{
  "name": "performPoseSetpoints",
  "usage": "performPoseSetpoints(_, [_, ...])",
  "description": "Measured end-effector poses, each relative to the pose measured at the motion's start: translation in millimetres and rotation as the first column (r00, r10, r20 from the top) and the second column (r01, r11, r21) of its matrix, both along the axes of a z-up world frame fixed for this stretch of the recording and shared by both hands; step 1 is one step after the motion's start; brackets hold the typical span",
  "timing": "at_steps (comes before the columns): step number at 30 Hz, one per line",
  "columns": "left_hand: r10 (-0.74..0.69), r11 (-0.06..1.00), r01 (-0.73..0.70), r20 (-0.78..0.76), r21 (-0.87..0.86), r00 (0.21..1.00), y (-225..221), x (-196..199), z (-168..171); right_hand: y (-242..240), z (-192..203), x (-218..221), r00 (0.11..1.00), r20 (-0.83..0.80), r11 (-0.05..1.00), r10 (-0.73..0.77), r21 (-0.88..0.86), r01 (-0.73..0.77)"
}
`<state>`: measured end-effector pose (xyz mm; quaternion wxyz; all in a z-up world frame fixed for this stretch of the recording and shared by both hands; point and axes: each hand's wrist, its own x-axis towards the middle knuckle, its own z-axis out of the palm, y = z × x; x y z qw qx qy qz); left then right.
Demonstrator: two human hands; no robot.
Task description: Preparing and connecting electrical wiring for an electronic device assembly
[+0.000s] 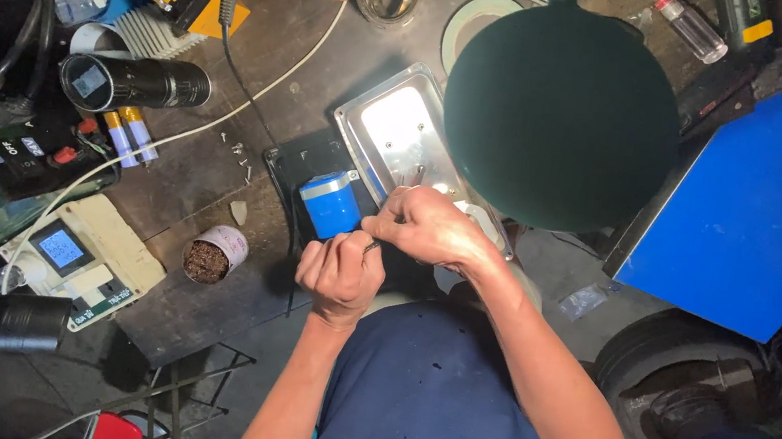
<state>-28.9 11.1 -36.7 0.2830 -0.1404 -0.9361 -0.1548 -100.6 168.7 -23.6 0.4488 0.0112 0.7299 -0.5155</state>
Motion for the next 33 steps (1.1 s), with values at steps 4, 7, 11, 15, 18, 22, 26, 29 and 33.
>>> performPoseSetpoints(4, [0.027,0.999,-0.028,0.031,0.042,0.999,0,-2,8,-5,5,4,0.942,0.156,0.938,-0.297,-0.139,0.318])
performPoseSetpoints(7, [-0.036,0.996,0.03,0.078,0.084,0.996,-1,1,16,-3,0,5,0.875,0.259,0.864,-0.409,-0.198,0.462])
performPoseSetpoints(11, [-0.073,0.938,-0.054,0.347,0.343,0.935,-5,7,24,0,-11,10,0.851,0.263,0.79,-0.455,-0.321,0.522])
performPoseSetpoints(15, [-0.231,0.84,-0.132,0.567,0.526,0.79,-19,10,21,9,-6,8,0.897,0.142,0.825,-0.419,-0.353,0.441])
performPoseSetpoints(18, [-0.294,0.8,-0.179,0.634,0.573,0.715,-19,1,37,7,1,13,0.877,0.13,0.781,-0.462,-0.409,0.472])
performPoseSetpoints(22, [-0.267,0.81,-0.215,0.669,0.546,0.694,-18,-4,37,17,19,24,0.913,0.055,0.827,-0.404,-0.404,0.39])
performPoseSetpoints(26, [-0.191,0.845,-0.238,0.686,0.479,0.702,-21,-6,32,14,12,61,0.818,-0.339,0.882,-0.464,-0.263,0.391])
performPoseSetpoints(29, [-0.175,0.819,-0.303,0.715,0.488,0.677,-21,-8,31,4,2,81,0.707,-0.571,0.907,-0.418,-0.221,0.358])
performPoseSetpoints(33, [-0.282,0.675,-0.492,0.808,0.55,0.517,-26,-8,31,-5,-34,105,0.58,-0.779,0.958,-0.239,-0.091,0.273])
